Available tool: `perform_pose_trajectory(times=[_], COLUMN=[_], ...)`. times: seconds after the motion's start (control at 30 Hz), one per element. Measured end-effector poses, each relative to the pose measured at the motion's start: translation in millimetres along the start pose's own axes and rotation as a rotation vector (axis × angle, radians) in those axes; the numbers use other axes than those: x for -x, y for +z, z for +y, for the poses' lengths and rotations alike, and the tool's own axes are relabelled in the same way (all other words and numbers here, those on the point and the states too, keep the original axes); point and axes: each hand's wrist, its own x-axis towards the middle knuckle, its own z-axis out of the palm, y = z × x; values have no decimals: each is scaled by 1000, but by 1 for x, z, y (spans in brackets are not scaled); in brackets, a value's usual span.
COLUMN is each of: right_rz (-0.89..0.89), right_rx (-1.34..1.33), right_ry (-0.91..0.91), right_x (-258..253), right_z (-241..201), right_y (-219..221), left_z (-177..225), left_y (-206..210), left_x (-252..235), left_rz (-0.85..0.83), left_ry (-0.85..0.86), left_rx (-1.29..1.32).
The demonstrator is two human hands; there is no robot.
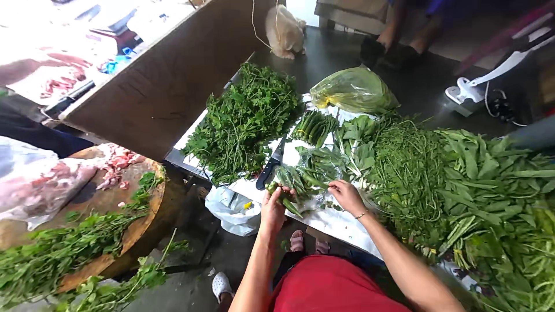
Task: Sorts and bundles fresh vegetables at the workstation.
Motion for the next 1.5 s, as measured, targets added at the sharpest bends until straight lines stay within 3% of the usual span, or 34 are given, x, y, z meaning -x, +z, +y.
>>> perform_pose_trajectory(times=[0.1, 0.23, 0.43, 0.6, 0.73, 0.8, 0.97, 1.0, 1.07, 1.1, 1.17, 1.23, 1.37, 1.5], right_rz=[-146, -57, -136, -174, -99, -56, 13, 25, 46, 54, 67, 76, 144, 378], right_rx=[223, 293, 444, 57, -514, -673, -805, -811, -808, -803, -791, -785, -603, -373], right_ry=[-56, -98, 34, 190, 50, 5, 13, 15, 17, 18, 16, 16, 0, -98], right_x=[-22, -50, -71, -29, 35, 54, 68, 69, 71, 72, 73, 76, 84, 92], right_z=[-15, -45, -53, -43, -52, -62, -60, -58, -54, -52, -45, -39, -28, -21], right_y=[14, 28, 41, -2, -8, 0, 7, 6, 3, 3, 4, 6, -3, -36], left_z=[0, 3, 4, 5, -3, -6, -10, 7, 58, 58, 3, -29, -33, -42], left_y=[-2, 4, 10, 6, 16, 28, 51, 70, 130, 136, 89, 69, 84, 95], left_x=[4, 10, 14, 15, 12, 13, 13, 25, 58, 59, 27, 8, 11, 7], left_rz=[-19, -67, -140, -191, -213, -235, -443, -421, -221, -211, -438, -507, -555, -707], left_ry=[15, 18, 32, 39, 14, -27, -6, -21, -200, -210, -12, 19, 41, 127], left_rx=[0, -27, -57, -84, -100, -122, -137, -201, -415, -448, -337, -309, -507, -742])
